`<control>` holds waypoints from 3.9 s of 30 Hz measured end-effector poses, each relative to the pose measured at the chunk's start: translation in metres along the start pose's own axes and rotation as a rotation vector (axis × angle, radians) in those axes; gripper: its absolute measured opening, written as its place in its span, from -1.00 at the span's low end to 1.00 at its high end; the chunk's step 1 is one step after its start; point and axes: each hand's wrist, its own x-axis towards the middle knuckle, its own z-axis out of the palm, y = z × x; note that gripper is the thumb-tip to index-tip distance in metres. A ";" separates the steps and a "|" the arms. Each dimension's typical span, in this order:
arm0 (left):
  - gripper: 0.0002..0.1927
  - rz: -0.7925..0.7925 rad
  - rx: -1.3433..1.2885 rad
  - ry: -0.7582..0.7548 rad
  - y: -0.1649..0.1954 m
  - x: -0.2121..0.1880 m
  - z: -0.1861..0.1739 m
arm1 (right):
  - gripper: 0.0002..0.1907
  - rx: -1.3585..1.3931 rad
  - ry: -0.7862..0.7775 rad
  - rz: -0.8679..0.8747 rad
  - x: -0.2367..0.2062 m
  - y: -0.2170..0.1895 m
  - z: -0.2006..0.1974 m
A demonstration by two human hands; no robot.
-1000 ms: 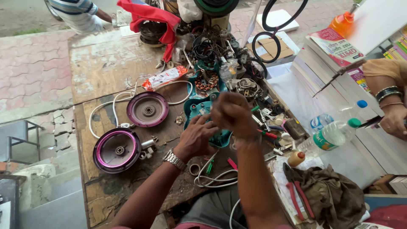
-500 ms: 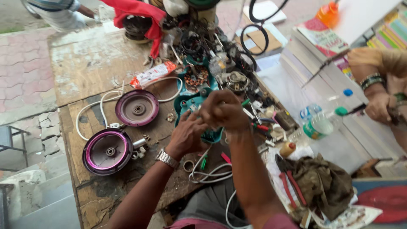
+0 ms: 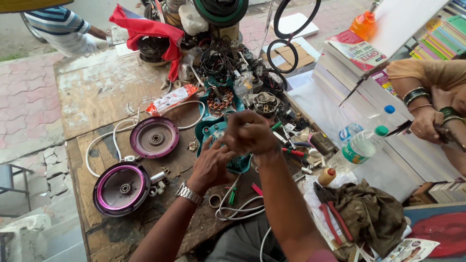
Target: The person uses a screwdriver to tighten screws on the base of a teal-colored electric fan motor housing. They repeatedly adjust the fan housing and use the screwdriver to secure the screws on the bottom of the unit.
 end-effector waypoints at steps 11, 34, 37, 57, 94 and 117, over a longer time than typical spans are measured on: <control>-0.42 -0.143 0.021 -0.166 -0.005 -0.003 0.012 | -0.64 -0.224 -0.255 -0.116 0.012 -0.028 0.021; -0.19 0.057 -0.076 0.104 -0.005 -0.001 0.015 | -0.69 -0.606 0.945 -0.553 -0.033 0.020 0.064; -0.36 0.074 -0.046 0.090 -0.004 -0.004 0.010 | -0.73 -0.870 0.676 -0.586 -0.042 0.011 0.078; -0.39 0.021 0.168 0.042 -0.005 0.000 0.016 | -0.79 -0.137 -0.226 -0.062 -0.001 -0.033 0.027; -0.19 -0.003 0.007 -0.034 -0.008 -0.002 0.009 | -0.70 0.207 -0.211 -0.145 -0.002 -0.030 0.019; -0.15 -0.030 0.032 -0.086 -0.005 0.000 0.007 | -0.78 -0.998 0.365 -0.459 -0.037 -0.022 0.068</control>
